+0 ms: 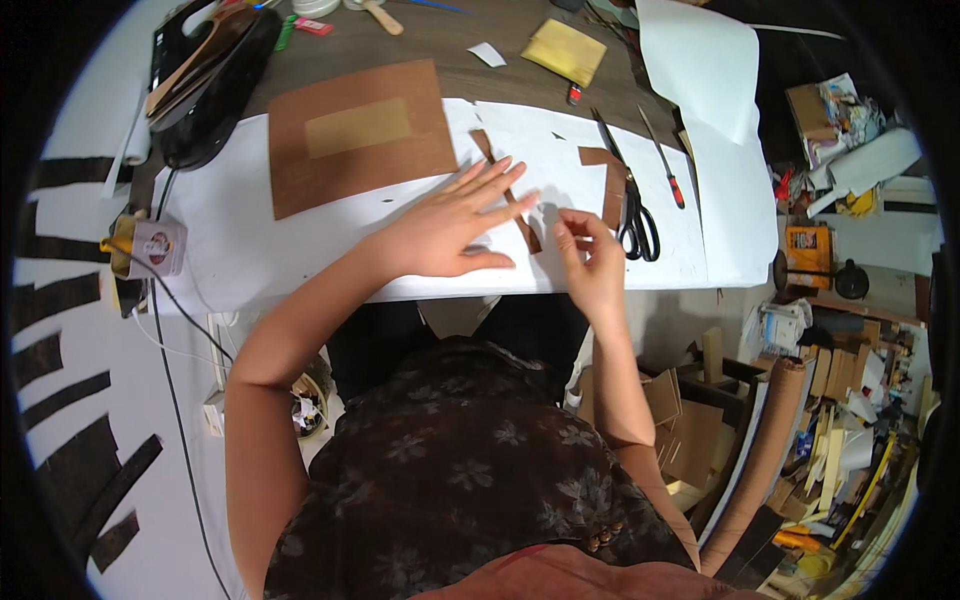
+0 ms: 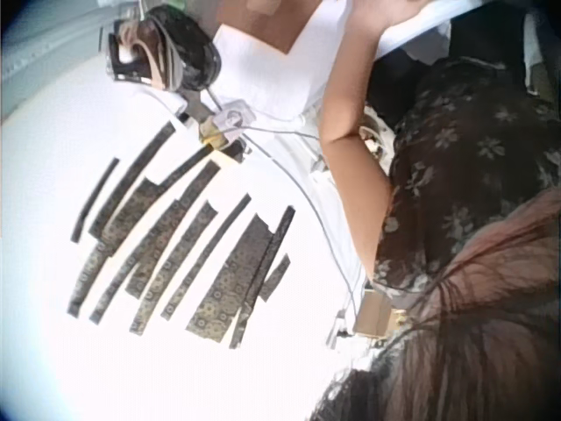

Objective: The person uses a hot knife to cut and shape a brown leather strip on a white worktable, then trims the edges with scissors. They repeat the cutting and trimming steps on the same strip, folding and pressing it between passes. The workspace contains an iron, scissors, and other craft tools.

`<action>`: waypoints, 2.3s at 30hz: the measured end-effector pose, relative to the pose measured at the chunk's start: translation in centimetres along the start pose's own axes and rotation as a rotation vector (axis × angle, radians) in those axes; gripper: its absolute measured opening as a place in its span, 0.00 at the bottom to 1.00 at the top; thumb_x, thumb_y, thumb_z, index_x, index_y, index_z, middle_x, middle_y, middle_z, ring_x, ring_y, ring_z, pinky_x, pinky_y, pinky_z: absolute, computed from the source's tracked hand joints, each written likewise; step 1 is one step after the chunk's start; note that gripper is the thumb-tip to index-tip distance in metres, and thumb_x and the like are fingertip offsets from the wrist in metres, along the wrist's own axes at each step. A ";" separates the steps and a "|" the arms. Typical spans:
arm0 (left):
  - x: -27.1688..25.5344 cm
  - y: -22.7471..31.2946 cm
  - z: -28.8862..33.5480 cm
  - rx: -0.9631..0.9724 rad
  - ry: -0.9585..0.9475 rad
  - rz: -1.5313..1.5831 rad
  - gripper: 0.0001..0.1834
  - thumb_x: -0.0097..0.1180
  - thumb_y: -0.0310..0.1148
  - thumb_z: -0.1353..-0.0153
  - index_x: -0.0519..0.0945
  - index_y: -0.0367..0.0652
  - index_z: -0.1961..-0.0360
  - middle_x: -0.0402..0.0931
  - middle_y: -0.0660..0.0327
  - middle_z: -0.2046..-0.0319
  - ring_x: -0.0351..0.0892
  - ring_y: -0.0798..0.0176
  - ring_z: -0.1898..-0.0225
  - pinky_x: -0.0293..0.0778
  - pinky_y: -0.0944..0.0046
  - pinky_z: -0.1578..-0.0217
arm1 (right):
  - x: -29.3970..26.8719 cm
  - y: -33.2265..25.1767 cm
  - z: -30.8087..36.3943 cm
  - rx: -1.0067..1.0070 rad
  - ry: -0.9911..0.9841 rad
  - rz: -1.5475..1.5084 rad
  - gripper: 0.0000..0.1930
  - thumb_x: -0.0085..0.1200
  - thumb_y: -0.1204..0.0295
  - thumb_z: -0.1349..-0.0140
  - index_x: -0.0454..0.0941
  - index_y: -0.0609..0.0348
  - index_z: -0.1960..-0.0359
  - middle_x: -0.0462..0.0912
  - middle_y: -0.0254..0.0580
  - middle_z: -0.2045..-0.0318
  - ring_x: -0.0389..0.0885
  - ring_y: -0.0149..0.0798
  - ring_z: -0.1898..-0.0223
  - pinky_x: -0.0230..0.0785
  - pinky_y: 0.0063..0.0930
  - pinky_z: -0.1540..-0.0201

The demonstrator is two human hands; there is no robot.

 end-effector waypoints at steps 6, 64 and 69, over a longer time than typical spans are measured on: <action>0.5 1.1 -0.4 -0.068 0.107 -0.018 0.29 0.53 0.15 0.40 0.79 0.30 0.35 0.76 0.47 0.36 0.72 0.43 0.30 0.64 0.42 0.23 | 1.5 1.4 1.0 -0.122 0.048 0.104 0.13 0.71 0.74 0.36 0.86 0.67 0.52 0.87 0.45 0.63 0.86 0.38 0.64 0.80 0.31 0.57; 2.9 2.2 -0.8 -0.865 0.596 1.276 0.13 0.62 0.31 0.25 0.86 0.36 0.44 0.89 0.53 0.52 0.91 0.54 0.48 0.86 0.60 0.48 | -11.8 8.4 -2.0 0.166 0.068 0.198 0.15 0.66 0.72 0.31 0.81 0.73 0.50 0.90 0.50 0.65 0.89 0.35 0.66 0.81 0.30 0.60; 2.0 2.6 -0.7 -0.886 0.634 1.390 0.13 0.65 0.26 0.28 0.86 0.33 0.45 0.89 0.52 0.52 0.90 0.55 0.46 0.88 0.61 0.47 | -13.2 6.0 0.7 -0.005 0.279 0.330 0.20 0.73 0.71 0.39 0.84 0.69 0.48 0.89 0.43 0.68 0.83 0.29 0.70 0.77 0.25 0.65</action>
Point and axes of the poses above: each hand's wrist, its own z-axis away from the middle knuckle, its own x-axis out of the palm, y = z × x, the point moved 6 cm from there along -z, towards the middle knuckle
